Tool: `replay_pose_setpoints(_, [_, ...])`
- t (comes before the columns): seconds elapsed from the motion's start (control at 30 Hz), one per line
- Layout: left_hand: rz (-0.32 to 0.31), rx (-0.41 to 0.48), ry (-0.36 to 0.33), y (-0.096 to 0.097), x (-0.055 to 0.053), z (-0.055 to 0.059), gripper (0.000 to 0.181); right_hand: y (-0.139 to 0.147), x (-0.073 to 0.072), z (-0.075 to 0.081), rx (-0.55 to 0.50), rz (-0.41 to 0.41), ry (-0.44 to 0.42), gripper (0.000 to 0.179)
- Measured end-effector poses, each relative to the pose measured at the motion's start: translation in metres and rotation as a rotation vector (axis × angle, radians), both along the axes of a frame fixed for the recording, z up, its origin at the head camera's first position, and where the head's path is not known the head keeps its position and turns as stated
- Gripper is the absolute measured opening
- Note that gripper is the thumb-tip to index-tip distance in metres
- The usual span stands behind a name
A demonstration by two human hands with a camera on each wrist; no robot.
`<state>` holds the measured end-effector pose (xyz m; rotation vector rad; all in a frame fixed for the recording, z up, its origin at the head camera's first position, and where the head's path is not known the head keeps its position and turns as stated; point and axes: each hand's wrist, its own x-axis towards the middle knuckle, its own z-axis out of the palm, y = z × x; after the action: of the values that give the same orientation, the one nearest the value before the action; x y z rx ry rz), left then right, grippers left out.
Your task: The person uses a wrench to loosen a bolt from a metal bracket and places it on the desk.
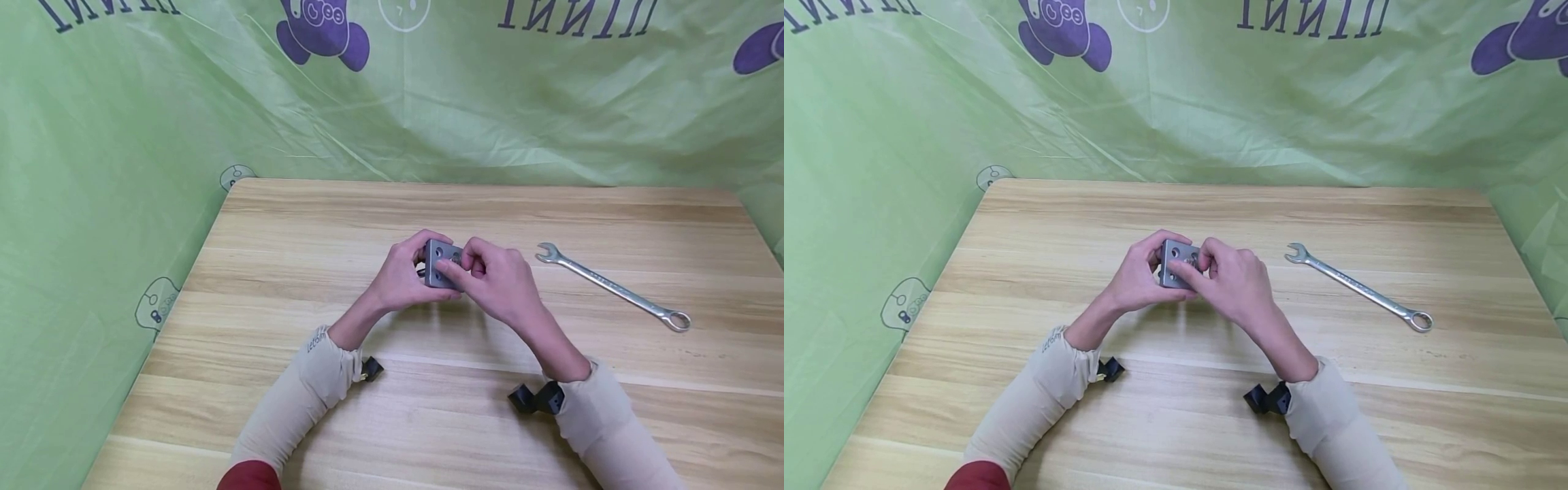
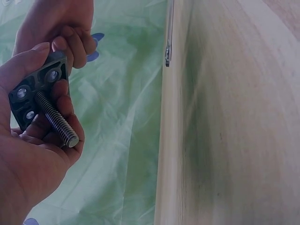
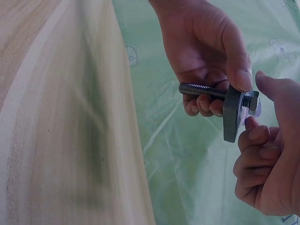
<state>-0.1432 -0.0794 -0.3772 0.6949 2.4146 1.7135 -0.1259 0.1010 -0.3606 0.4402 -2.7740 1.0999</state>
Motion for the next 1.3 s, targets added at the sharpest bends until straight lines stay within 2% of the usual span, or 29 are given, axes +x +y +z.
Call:
replay_pose_setpoints(0.37, [0.003, -0.009, 0.006, 0.000, 0.000, -0.001, 0.065, -0.003, 0.001, -0.003, -0.005, 0.019, 0.180, 0.028])
replay_pose_setpoints(0.5, [0.009, -0.009, 0.017, 0.000, 0.000, 0.000, 0.065, -0.002, 0.002, 0.000, -0.014, 0.043, 0.205, 0.023])
replay_pose_setpoints(0.67, [0.008, 0.008, 0.011, 0.000, -0.001, 0.000, 0.064, 0.001, 0.002, 0.003, -0.059, 0.089, 0.177, 0.019])
replay_pose_setpoints(0.97, [-0.008, 0.036, 0.002, 0.000, -0.001, 0.000, 0.065, 0.007, 0.001, 0.006, -0.214, 0.194, 0.101, 0.020])
replay_pose_setpoints(1.3, [-0.024, 0.019, -0.008, 0.001, 0.001, 0.001, 0.066, 0.007, 0.002, 0.008, -0.297, 0.216, -0.030, 0.029])
